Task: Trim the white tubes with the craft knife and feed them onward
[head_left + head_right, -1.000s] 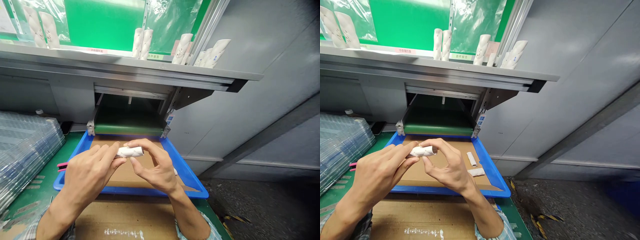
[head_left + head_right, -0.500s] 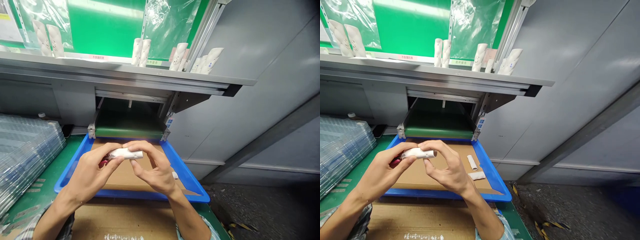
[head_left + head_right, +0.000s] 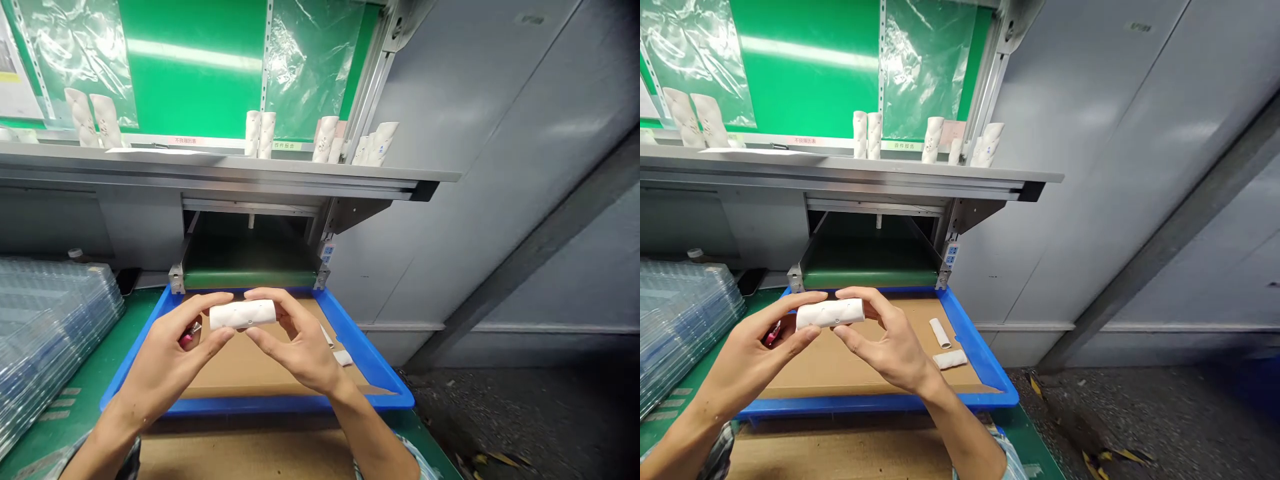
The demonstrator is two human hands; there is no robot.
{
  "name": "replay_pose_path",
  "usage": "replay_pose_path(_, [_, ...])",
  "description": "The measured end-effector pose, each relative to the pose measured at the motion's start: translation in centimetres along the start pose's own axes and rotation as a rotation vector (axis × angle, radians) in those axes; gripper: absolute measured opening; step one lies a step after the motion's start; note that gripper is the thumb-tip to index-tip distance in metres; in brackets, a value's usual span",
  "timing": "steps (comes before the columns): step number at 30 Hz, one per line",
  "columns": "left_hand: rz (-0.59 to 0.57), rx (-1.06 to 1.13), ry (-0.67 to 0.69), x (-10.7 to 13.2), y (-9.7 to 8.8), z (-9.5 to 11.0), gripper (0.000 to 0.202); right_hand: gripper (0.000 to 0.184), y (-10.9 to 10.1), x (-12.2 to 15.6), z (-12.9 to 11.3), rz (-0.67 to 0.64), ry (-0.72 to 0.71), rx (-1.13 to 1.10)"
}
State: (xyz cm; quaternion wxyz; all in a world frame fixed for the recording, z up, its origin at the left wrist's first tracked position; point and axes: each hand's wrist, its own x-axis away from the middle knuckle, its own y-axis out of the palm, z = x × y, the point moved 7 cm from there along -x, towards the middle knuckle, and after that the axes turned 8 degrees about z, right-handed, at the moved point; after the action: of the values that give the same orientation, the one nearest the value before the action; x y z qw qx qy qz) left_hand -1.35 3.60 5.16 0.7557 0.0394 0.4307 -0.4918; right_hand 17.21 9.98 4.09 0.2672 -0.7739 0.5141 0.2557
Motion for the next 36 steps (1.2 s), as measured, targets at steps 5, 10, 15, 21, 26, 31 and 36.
replay_pose_path(5, [-0.033,-0.038,0.054,0.0,0.3,0.2,0.031,0.037,0.1,-0.1,0.0,-0.022,0.017,-0.041])
replay_pose_path(10, [-0.068,-0.046,0.05,0.1,0.5,-0.2,0.032,0.043,0.3,-0.3,-0.2,-0.034,0.013,-0.102])
replay_pose_path(15, [-0.043,-0.013,0.121,0.0,0.2,0.5,0.027,0.046,0.1,-0.5,0.0,-0.031,0.054,-0.143])
replay_pose_path(21, [-0.028,-0.074,0.005,0.2,0.2,-0.6,0.035,0.044,-0.2,-0.5,-1.2,0.018,-0.091,-0.052])
replay_pose_path(26, [-0.03,-0.089,0.012,0.2,0.1,-0.7,0.033,0.05,-0.1,-0.4,-1.7,0.008,-0.202,0.043])
replay_pose_path(31, [0.002,-0.075,0.047,0.0,0.1,-0.5,0.035,0.054,0.1,-0.3,-2.2,-0.029,-0.329,0.143])
replay_pose_path(36, [0.004,-0.141,0.159,0.6,1.3,-0.1,0.028,0.034,1.0,0.1,-2.2,0.017,-0.549,0.491])
